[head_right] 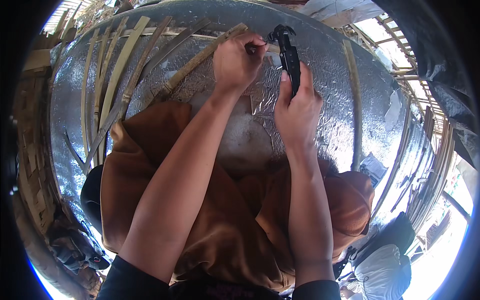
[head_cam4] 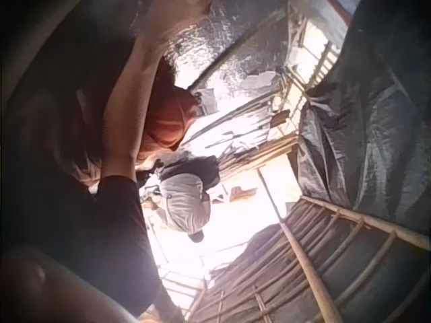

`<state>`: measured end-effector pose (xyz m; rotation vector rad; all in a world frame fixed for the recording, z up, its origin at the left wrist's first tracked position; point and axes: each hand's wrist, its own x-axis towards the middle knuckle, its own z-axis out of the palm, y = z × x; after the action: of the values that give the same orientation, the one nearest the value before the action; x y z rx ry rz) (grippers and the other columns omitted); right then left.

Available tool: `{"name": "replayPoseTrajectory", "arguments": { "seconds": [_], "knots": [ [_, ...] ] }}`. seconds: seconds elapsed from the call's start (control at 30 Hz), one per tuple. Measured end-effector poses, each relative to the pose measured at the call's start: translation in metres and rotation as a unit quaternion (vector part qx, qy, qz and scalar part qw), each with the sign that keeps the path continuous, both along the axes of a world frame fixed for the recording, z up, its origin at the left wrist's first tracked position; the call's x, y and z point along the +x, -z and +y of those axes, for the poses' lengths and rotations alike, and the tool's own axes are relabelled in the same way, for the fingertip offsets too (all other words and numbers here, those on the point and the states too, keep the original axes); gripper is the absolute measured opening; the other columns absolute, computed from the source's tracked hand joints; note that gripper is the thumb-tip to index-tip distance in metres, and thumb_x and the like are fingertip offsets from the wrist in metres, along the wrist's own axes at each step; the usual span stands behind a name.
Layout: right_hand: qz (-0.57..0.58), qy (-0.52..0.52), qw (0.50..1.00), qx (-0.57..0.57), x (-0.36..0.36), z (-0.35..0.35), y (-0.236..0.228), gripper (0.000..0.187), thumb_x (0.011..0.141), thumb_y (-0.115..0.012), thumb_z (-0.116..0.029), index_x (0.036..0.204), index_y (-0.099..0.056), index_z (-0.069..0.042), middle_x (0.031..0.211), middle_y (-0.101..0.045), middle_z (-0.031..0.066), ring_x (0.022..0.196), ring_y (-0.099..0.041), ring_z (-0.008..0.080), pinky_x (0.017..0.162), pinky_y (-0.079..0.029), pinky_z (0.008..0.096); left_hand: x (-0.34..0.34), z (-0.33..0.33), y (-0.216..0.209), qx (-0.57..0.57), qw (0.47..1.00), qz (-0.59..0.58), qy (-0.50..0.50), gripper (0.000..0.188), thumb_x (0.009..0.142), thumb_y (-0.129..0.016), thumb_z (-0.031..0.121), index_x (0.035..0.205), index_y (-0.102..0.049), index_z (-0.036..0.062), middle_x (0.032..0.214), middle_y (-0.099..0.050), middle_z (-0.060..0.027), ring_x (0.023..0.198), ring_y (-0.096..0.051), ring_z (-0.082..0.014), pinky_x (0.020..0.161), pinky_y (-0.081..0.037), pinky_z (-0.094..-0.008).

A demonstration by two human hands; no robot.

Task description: The person assembles bamboo strips into a bundle using a small hand-held clamping tool and thin metal wire.

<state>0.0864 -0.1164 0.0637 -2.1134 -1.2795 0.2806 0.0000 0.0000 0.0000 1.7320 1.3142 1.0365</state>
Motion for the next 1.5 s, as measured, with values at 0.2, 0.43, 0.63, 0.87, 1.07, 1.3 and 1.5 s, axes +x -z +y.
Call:
{"name": "replayPoseTrajectory", "arguments": {
  "seconds": [0.2,0.43,0.63,0.87,1.07,1.3,1.5],
  "knots": [
    [-0.035,-0.024,0.999,0.014,0.004,0.000,0.000,0.029,0.101,-0.060,-0.010,0.127,-0.057,0.003,0.089,-0.072,0.0257,0.079,-0.073,0.0446,0.061,-0.056,0.0498,0.005,0.000,0.002,0.011,1.000,-0.024,0.000,0.004,0.081,-0.079,0.015,0.084,-0.077,0.0137,0.088,-0.076,-0.0077,0.077,-0.073,-0.0308,0.070,-0.057,-0.0405],
    [-0.044,-0.029,0.999,0.006,0.002,-0.002,-0.002,0.030,0.101,-0.059,-0.009,0.127,-0.057,0.004,0.091,-0.071,0.0275,0.083,-0.072,0.0466,0.063,-0.057,0.0513,0.006,0.000,0.001,0.000,1.000,0.028,-0.001,0.014,0.082,-0.083,0.024,0.092,-0.079,0.0149,0.091,-0.078,-0.0027,0.076,-0.075,-0.0230,0.071,-0.058,-0.0366],
    [-0.037,-0.031,0.999,0.007,0.003,-0.002,-0.001,0.029,0.101,-0.058,-0.009,0.127,-0.057,0.004,0.091,-0.071,0.0288,0.082,-0.072,0.0473,0.063,-0.056,0.0521,0.005,0.000,-0.001,0.006,0.998,0.055,0.001,0.017,0.081,-0.083,0.026,0.094,-0.078,0.0162,0.089,-0.078,-0.0028,0.077,-0.075,-0.0238,0.072,-0.059,-0.0375],
    [-0.026,-0.028,0.999,0.000,0.002,-0.002,-0.001,0.029,0.100,-0.059,-0.010,0.126,-0.057,0.004,0.089,-0.070,0.0287,0.080,-0.071,0.0475,0.062,-0.056,0.0523,0.005,0.000,-0.003,0.001,1.000,0.013,0.004,0.010,0.075,-0.082,0.017,0.084,-0.077,0.0152,0.093,-0.075,-0.0067,0.081,-0.073,-0.0305,0.072,-0.057,-0.0400],
    [-0.030,-0.025,0.999,0.005,0.002,-0.002,0.001,0.029,0.101,-0.059,-0.010,0.126,-0.058,0.004,0.088,-0.071,0.0286,0.081,-0.071,0.0477,0.062,-0.056,0.0522,0.006,0.000,0.001,-0.003,1.000,-0.008,-0.002,0.008,0.076,-0.081,0.015,0.083,-0.078,0.0150,0.093,-0.075,-0.0069,0.079,-0.073,-0.0306,0.071,-0.057,-0.0402],
    [-0.025,-0.024,0.999,0.007,0.001,-0.003,0.001,0.029,0.101,-0.059,-0.010,0.126,-0.058,0.003,0.089,-0.071,0.0279,0.081,-0.072,0.0472,0.063,-0.057,0.0514,0.005,0.000,0.004,0.017,1.000,0.021,-0.009,0.007,0.082,-0.082,0.020,0.087,-0.078,0.0155,0.092,-0.077,0.0003,0.072,-0.075,-0.0205,0.069,-0.057,-0.0349],
    [-0.017,-0.024,0.999,0.012,0.001,-0.002,0.002,0.029,0.101,-0.060,-0.010,0.126,-0.058,0.002,0.089,-0.072,0.0267,0.080,-0.073,0.0459,0.063,-0.057,0.0505,0.005,0.000,0.007,0.032,0.999,0.006,-0.006,0.006,0.083,-0.081,0.018,0.086,-0.079,0.0139,0.094,-0.077,0.0018,0.072,-0.075,-0.0190,0.069,-0.058,-0.0334]
  ]
}}
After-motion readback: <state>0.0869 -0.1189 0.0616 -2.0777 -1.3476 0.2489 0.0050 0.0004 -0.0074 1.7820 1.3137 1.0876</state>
